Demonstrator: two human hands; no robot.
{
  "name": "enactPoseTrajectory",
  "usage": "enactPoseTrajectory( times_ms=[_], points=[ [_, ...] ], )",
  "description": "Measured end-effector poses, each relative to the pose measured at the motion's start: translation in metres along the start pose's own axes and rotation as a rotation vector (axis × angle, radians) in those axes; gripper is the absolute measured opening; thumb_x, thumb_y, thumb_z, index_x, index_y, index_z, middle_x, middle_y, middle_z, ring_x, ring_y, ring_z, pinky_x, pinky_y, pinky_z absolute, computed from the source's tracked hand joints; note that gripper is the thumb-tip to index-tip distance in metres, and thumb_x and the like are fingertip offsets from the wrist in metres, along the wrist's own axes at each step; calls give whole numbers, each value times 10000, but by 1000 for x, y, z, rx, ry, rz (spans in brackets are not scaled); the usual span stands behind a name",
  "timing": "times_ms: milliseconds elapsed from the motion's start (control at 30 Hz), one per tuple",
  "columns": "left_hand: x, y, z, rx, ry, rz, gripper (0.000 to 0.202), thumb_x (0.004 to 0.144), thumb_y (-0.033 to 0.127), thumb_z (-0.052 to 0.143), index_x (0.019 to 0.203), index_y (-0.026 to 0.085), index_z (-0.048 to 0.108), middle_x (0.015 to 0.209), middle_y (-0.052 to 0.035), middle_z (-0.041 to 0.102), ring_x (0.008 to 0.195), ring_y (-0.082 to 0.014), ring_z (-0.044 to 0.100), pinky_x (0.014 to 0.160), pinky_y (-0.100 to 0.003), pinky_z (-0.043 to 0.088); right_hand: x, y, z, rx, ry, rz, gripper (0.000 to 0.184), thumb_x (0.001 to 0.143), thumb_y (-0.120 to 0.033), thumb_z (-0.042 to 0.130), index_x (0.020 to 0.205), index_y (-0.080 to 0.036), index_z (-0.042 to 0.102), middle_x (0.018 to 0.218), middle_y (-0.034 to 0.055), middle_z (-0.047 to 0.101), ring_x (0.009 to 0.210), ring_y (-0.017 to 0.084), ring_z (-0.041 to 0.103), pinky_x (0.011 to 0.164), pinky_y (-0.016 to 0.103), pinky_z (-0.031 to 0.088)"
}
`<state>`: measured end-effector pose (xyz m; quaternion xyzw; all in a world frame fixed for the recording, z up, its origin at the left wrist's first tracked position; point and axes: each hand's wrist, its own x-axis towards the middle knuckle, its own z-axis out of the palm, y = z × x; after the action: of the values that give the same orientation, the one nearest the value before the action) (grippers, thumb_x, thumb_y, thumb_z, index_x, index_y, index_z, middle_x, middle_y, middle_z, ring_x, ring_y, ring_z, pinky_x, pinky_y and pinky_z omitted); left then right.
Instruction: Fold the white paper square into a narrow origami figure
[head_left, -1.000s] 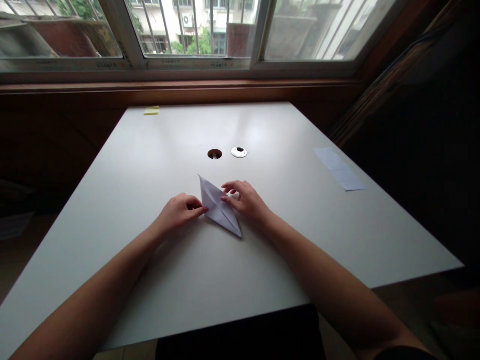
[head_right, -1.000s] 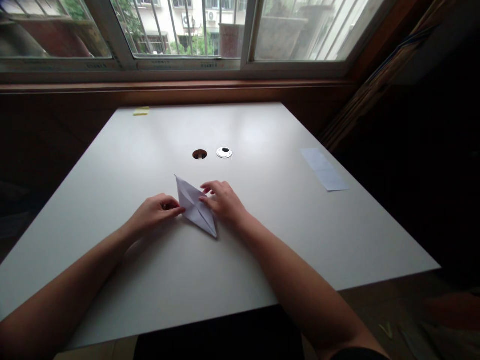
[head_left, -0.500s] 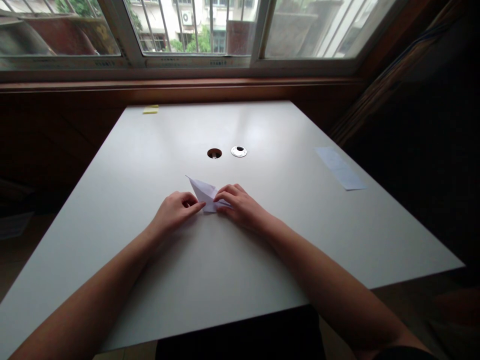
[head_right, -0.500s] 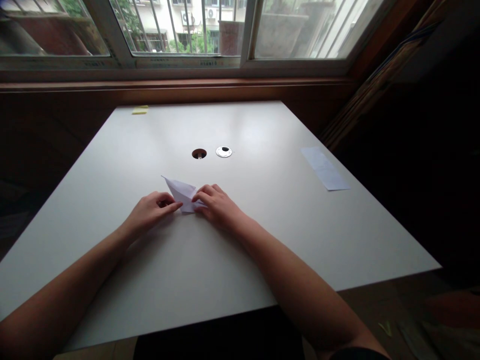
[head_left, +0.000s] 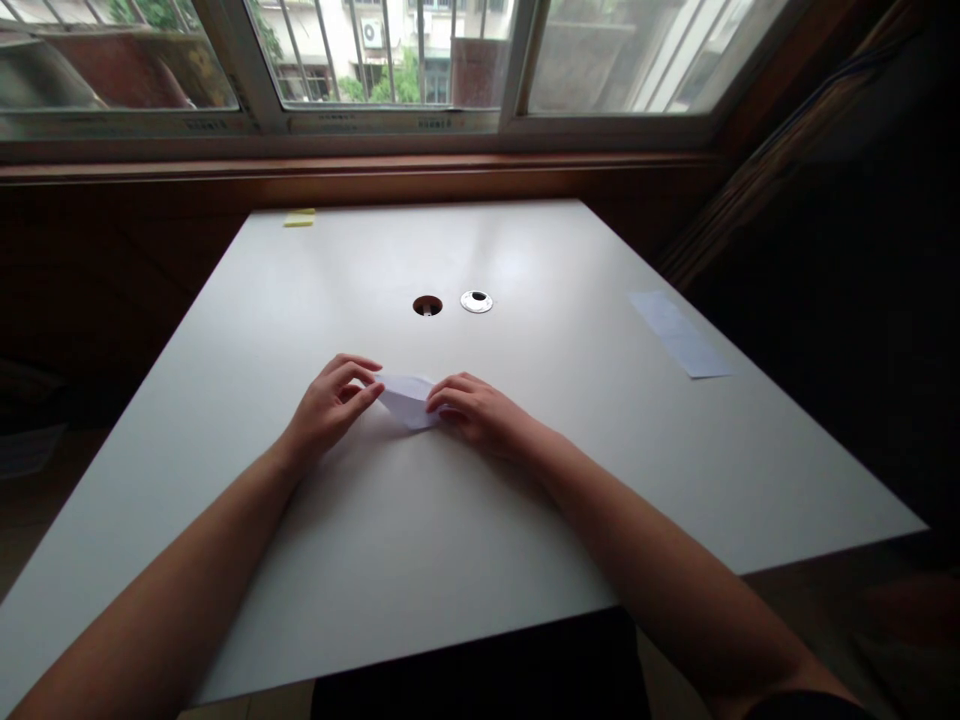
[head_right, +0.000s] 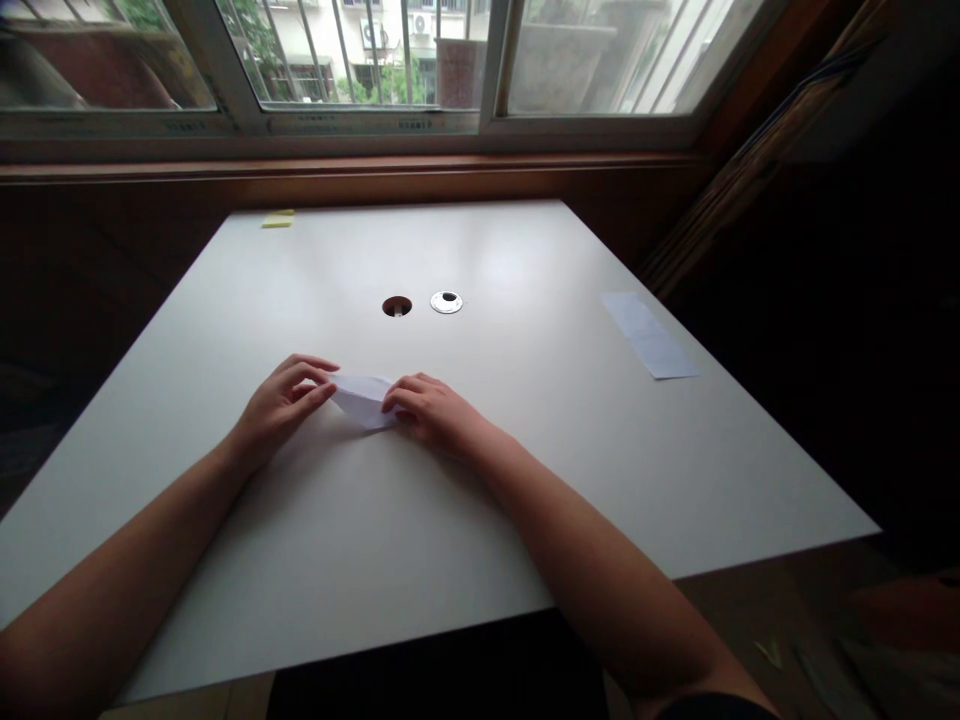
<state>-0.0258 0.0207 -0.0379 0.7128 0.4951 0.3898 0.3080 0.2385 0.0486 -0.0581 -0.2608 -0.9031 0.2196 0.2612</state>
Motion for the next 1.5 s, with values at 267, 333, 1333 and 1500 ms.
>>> enactPoseTrajectory(
  times_ms=[267, 333, 1333, 1500],
  points=[
    [8, -21, -17, 273, -207, -4, 369, 888, 539, 554, 787, 200, 660, 998, -64, 652, 922, -209, 587, 797, -302, 472, -2, 0, -5, 32, 12, 69, 259, 887, -53, 533, 1053, -210, 656, 1094, 81, 660, 1025, 184, 608, 916, 331, 496],
    [9, -26, -18, 328, -202, 24, 358, 891, 529, 553, 797, 204, 671, 987, -61, 636, 947, -219, 570, 833, -319, 462, -2, -1, -5, 44, 15, 68, 259, 888, -54, 528, 1050, -207, 661, 1103, 81, 658, 1028, 179, 615, 917, 322, 497],
    [0, 7, -3, 749, -44, 787, 346, 884, 166, 649, 1178, 348, 646, 1051, 42, 751, 1139, -212, 642, 1202, -629, 203, 2, -11, -3, -121, 149, -200, 144, 932, -308, 600, 1052, -242, 647, 1058, 55, 694, 977, 185, 633, 901, 362, 491],
    [-2, 12, 0, 730, -18, 799, 327, 883, 180, 654, 1178, 322, 646, 1008, 37, 757, 1026, -187, 678, 1188, -580, 274, 2, -15, -5, -209, 223, -224, 118, 943, -246, 577, 1017, -229, 668, 987, 40, 717, 930, 174, 640, 862, 342, 486]
  ],
)
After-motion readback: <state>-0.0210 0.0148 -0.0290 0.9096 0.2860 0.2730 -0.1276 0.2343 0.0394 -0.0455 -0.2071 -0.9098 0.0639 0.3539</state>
